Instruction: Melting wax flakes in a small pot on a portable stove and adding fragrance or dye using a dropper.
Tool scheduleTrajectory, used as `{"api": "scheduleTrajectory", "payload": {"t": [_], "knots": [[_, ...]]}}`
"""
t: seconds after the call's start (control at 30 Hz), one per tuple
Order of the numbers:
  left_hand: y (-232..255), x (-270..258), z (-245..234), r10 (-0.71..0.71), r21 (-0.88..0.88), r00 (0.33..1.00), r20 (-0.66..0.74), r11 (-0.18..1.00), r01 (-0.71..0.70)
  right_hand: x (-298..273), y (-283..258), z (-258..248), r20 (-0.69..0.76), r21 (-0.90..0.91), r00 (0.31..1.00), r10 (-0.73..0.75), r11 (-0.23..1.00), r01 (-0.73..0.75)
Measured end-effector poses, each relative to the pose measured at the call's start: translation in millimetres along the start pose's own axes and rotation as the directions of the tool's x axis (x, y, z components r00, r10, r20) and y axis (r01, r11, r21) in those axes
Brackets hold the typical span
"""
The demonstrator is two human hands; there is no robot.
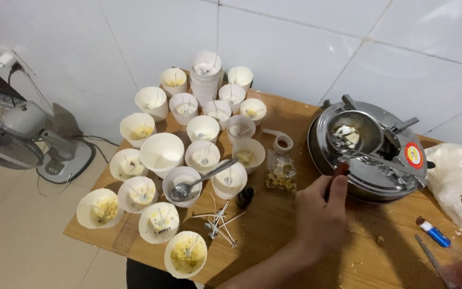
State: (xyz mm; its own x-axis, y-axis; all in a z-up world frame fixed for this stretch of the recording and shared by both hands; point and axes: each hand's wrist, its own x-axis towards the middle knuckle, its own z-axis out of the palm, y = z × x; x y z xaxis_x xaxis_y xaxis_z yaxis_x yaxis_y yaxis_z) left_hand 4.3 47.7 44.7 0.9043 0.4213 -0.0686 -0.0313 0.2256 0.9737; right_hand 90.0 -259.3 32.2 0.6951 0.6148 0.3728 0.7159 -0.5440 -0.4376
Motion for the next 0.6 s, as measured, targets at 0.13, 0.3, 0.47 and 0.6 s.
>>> {"api": "scheduleTrajectory", "payload": {"t": [0.13, 0.3, 0.47, 0.6], "knots": [[-15.8, 8.3, 9.2, 0.016, 0.016, 0.989, -0.149, 1.0, -0.014, 109.5, -229.0, 57.8, 0.096, 0.006, 0.936, -0.338, 0.941, 0.339], [-21.2, 11.7, 7.1, 0.057, 0.038, 0.985, -0.165, 0.998, -0.051, 166.9, -262.7, 120.6, 0.442, -0.272, 0.895, -0.065, 0.941, 0.203], [-26.3, 19.3, -1.4, 0.104, 0.051, 0.973, -0.205, 0.994, -0.096, 184.7, -276.3, 133.0, 0.648, -0.389, 0.739, 0.184, 0.914, 0.114], [-37.6, 24.0, -6.3, 0.125, 0.064, 0.964, -0.235, 0.992, -0.113, 187.5, -268.8, 131.3, 0.6, -0.344, 0.772, 0.209, 0.939, 0.014]]}}
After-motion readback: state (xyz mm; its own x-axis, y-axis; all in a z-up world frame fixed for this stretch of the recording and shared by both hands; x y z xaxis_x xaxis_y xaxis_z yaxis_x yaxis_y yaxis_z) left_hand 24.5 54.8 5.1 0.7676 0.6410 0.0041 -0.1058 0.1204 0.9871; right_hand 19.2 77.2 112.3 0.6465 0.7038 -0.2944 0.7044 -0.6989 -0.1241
